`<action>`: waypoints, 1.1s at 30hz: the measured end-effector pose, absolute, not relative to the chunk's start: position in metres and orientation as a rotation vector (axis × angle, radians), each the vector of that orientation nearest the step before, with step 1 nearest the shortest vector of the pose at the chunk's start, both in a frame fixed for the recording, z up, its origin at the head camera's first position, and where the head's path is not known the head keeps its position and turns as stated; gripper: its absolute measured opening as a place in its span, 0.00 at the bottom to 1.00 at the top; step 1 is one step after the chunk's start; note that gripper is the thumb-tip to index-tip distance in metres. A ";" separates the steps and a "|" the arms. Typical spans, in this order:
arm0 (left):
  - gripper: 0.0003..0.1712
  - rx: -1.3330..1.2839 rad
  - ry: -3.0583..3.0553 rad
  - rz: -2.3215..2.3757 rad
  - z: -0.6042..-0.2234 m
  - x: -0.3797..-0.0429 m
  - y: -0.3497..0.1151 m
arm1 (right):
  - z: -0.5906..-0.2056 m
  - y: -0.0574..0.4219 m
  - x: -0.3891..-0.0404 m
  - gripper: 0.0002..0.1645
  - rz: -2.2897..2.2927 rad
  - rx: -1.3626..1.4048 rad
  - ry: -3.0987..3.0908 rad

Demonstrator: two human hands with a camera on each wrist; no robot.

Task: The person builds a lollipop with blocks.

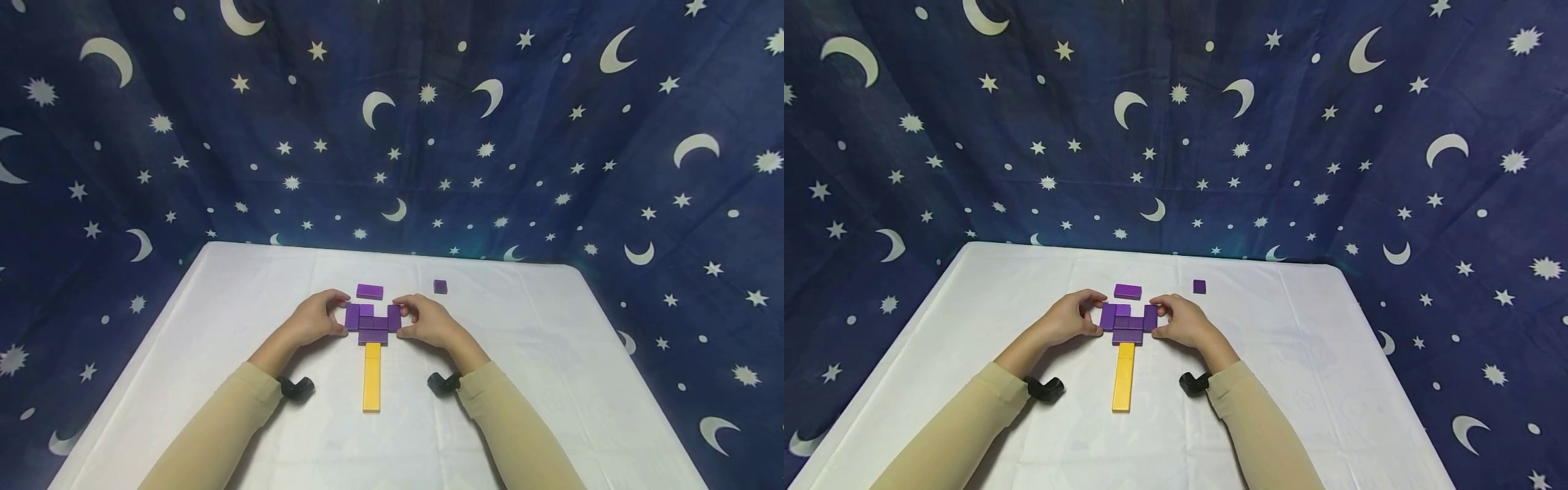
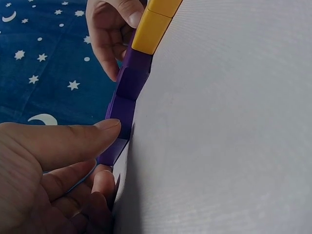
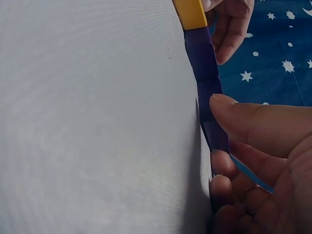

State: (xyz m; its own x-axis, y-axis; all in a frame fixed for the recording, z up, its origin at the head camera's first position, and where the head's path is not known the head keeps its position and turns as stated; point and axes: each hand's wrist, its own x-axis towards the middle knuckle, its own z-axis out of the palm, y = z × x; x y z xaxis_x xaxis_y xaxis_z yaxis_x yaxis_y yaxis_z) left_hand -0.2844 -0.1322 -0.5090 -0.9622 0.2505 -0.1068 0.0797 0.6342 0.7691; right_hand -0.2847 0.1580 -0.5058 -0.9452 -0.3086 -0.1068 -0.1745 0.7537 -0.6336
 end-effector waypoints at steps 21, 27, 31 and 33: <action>0.44 0.282 2.644 1.212 -0.507 -0.285 -0.132 | -0.505 0.176 -0.292 0.40 -1.234 -0.388 2.559; 0.44 0.284 2.649 1.199 -0.506 -0.285 -0.132 | -0.500 0.182 -0.292 0.39 -1.297 -0.336 2.531; 0.44 0.281 2.648 1.205 -0.506 -0.286 -0.132 | -0.498 0.190 -0.293 0.38 -1.320 -0.309 2.549; 0.43 0.285 2.648 1.203 -0.506 -0.286 -0.132 | -0.498 0.195 -0.293 0.38 -1.330 -0.304 2.562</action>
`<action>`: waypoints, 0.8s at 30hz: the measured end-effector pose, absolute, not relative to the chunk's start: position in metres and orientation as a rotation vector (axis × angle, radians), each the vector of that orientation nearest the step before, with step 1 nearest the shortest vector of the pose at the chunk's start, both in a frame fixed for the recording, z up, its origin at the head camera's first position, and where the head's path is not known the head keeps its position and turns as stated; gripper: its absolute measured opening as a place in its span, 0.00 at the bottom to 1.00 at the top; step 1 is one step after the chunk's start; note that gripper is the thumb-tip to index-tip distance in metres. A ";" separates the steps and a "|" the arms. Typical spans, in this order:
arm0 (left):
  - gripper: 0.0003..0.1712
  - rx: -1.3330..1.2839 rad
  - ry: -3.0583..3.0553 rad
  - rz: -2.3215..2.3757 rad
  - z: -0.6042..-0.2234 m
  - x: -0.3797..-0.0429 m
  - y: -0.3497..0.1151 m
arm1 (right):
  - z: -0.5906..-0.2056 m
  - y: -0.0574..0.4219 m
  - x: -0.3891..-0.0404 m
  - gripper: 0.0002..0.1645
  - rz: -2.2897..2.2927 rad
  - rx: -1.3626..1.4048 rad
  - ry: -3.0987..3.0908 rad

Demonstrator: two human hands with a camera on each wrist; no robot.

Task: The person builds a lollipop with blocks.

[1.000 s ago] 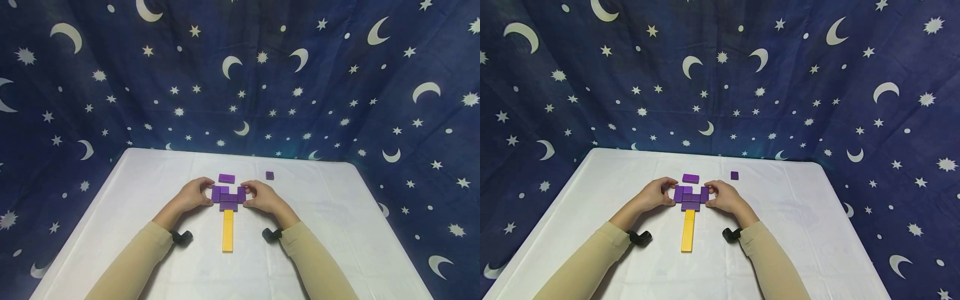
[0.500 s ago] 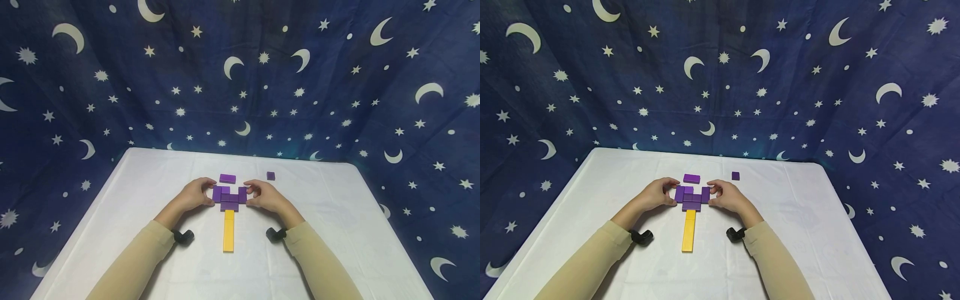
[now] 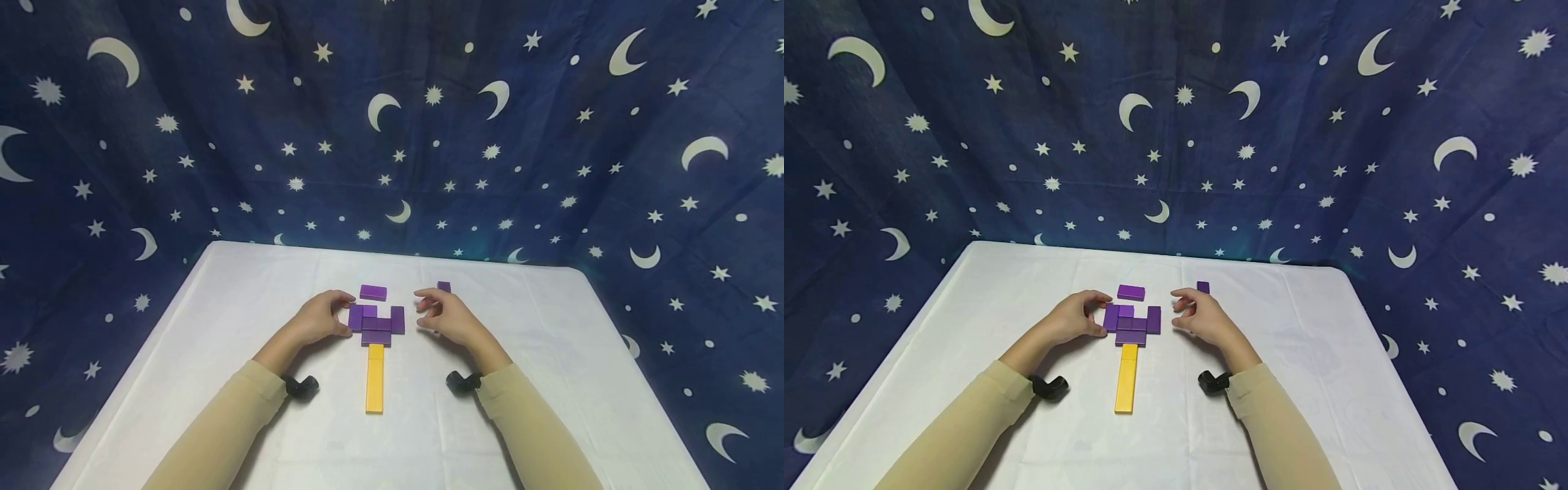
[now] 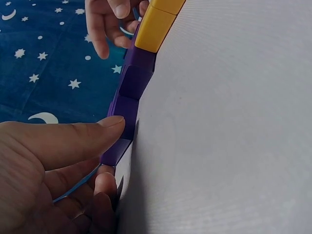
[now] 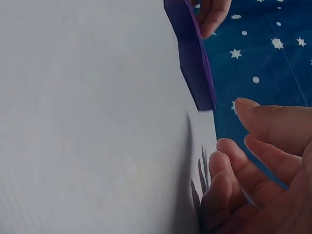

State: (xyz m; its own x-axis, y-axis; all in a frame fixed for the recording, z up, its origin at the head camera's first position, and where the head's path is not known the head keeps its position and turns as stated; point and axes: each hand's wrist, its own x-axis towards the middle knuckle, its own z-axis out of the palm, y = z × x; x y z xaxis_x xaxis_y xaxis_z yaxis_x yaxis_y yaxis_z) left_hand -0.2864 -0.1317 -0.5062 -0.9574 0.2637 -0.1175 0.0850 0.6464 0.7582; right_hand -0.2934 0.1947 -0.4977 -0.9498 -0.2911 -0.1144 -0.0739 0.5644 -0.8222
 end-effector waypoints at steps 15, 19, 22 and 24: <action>0.43 0.303 2.669 1.190 -0.511 -0.287 -0.133 | -0.499 0.232 -0.303 0.36 -1.356 -0.200 2.656; 0.43 0.305 2.669 1.191 -0.511 -0.287 -0.133 | -0.500 0.241 -0.308 0.35 -1.297 -0.162 2.718; 0.42 0.307 2.667 1.189 -0.511 -0.286 -0.133 | -0.501 0.247 -0.312 0.35 -1.255 -0.136 2.755; 0.42 0.302 2.665 1.190 -0.510 -0.286 -0.133 | -0.501 0.250 -0.315 0.35 -1.243 -0.129 2.771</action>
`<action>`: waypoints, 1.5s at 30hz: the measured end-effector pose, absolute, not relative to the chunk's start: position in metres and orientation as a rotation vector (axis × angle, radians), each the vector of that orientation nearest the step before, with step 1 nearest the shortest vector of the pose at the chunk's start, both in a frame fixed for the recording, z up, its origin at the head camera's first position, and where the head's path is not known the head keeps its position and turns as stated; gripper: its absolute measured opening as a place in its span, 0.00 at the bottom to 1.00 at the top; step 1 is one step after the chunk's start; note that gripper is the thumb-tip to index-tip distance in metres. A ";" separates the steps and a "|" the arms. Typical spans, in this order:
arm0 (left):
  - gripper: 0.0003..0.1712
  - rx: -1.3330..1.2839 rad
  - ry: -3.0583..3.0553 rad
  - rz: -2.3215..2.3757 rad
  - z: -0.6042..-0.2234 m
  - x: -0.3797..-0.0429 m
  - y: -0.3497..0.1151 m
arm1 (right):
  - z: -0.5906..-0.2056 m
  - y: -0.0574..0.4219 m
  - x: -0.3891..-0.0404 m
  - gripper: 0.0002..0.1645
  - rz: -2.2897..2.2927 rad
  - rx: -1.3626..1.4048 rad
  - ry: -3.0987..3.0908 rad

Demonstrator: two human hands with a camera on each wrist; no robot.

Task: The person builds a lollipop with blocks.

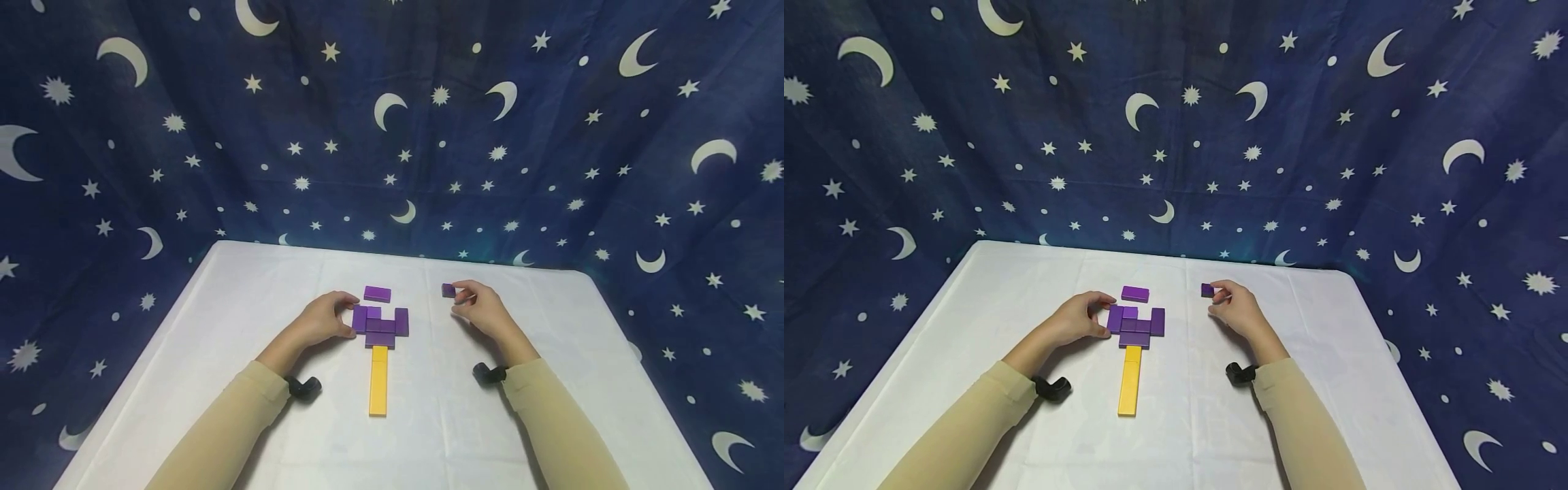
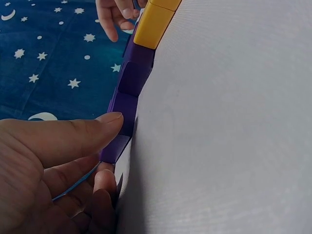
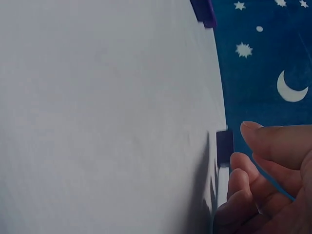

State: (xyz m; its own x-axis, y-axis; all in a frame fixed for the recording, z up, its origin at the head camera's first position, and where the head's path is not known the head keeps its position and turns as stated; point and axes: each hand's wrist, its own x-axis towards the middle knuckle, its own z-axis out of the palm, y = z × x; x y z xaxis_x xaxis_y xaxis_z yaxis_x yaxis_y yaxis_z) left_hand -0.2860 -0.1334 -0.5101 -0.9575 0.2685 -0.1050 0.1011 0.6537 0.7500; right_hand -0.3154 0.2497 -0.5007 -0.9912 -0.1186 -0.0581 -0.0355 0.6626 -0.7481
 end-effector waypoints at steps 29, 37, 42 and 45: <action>0.41 0.265 2.668 1.186 -0.507 -0.286 -0.131 | -0.498 0.254 -0.356 0.27 -1.047 -0.195 2.800; 0.41 0.251 2.672 1.184 -0.508 -0.285 -0.130 | -0.496 0.248 -0.355 0.22 -1.031 -0.206 2.799; 0.41 0.255 2.673 1.183 -0.508 -0.285 -0.130 | -0.497 0.245 -0.352 0.20 -1.022 -0.202 2.802; 0.41 0.259 2.673 1.180 -0.508 -0.285 -0.131 | -0.498 0.242 -0.350 0.19 -1.015 -0.204 2.810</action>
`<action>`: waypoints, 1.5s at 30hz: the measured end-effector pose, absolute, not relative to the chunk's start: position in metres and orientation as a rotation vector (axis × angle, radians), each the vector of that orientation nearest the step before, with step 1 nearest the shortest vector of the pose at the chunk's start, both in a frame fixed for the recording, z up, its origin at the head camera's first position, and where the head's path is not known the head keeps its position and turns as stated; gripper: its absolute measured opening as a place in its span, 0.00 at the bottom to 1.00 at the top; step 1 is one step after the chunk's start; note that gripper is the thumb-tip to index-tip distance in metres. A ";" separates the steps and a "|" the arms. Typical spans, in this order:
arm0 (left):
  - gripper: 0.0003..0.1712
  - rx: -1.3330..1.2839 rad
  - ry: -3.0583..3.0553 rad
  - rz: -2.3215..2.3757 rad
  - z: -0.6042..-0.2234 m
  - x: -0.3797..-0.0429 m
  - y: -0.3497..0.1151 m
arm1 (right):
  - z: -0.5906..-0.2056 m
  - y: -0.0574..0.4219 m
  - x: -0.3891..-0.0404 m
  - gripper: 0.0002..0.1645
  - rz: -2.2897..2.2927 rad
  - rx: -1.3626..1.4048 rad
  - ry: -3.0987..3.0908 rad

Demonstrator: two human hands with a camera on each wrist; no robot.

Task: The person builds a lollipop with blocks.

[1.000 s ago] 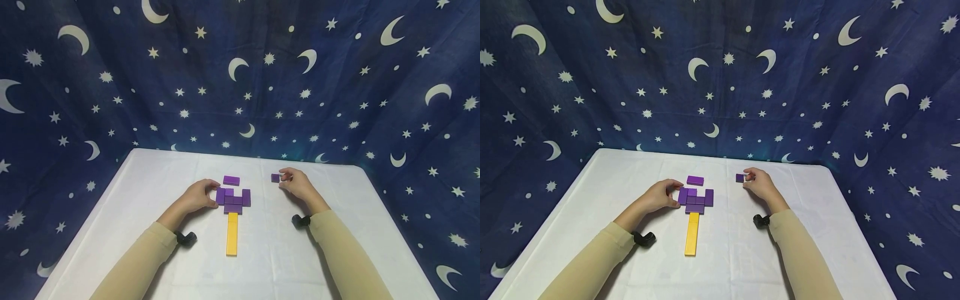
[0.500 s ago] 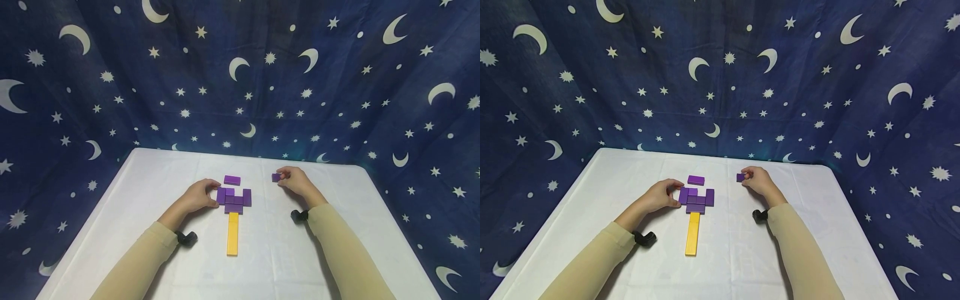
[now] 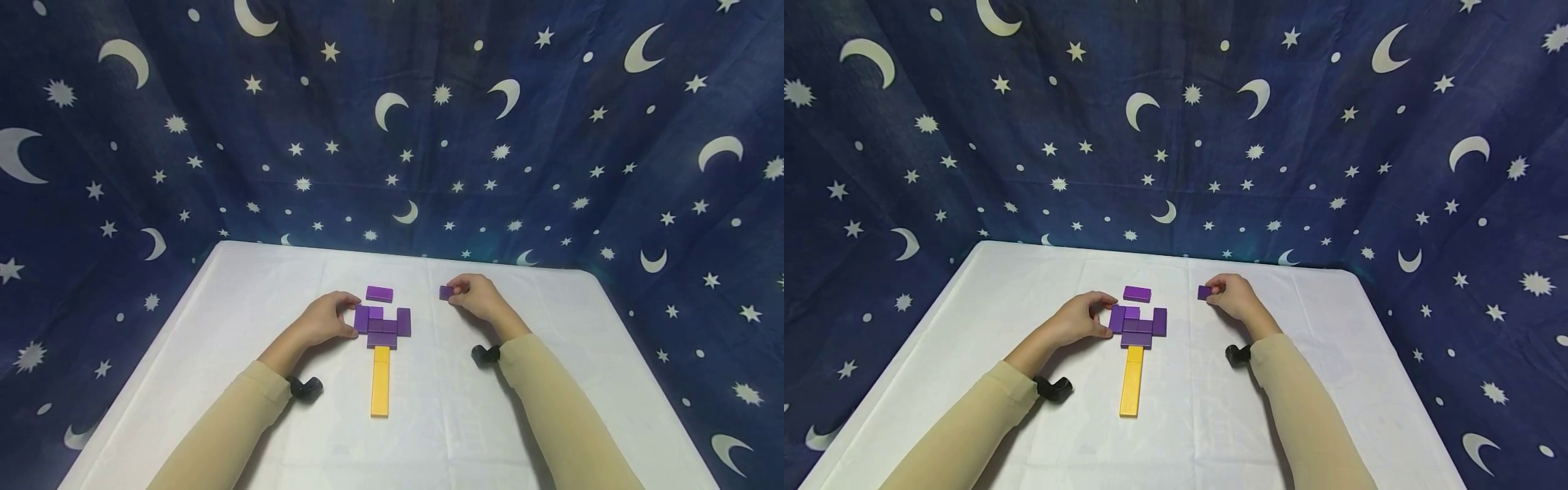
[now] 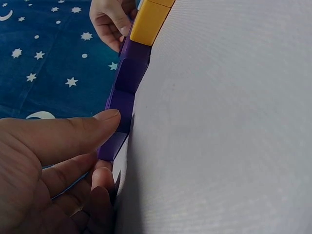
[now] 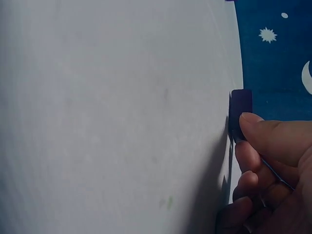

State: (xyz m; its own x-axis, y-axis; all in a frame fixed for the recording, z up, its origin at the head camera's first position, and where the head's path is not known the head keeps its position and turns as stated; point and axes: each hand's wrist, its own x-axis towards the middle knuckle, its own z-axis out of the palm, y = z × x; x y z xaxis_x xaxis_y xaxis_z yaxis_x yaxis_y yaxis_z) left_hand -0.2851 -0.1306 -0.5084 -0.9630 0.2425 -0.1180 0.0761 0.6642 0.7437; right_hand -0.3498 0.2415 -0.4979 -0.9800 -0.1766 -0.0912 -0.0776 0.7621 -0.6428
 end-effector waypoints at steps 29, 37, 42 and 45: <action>0.41 0.257 2.677 1.175 -0.508 -0.286 -0.130 | -0.490 0.175 -0.326 0.18 -1.091 -0.334 2.754; 0.41 0.253 2.676 1.181 -0.508 -0.286 -0.130 | -0.488 0.162 -0.319 0.18 -1.114 -0.333 2.734; 0.41 0.254 2.676 1.181 -0.508 -0.285 -0.130 | -0.488 0.156 -0.317 0.18 -1.124 -0.361 2.726; 0.41 0.246 2.674 1.179 -0.508 -0.285 -0.130 | -0.487 0.152 -0.316 0.18 -1.123 -0.356 2.719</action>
State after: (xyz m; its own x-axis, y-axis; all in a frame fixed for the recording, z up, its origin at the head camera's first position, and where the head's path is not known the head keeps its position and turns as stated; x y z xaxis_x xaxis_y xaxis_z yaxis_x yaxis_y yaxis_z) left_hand -0.2853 -0.1298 -0.5076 -0.9644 0.2347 -0.1220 0.0682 0.6663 0.7425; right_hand -0.3162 0.1523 -0.4873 -0.9555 -0.2860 -0.0725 -0.1515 0.6865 -0.7112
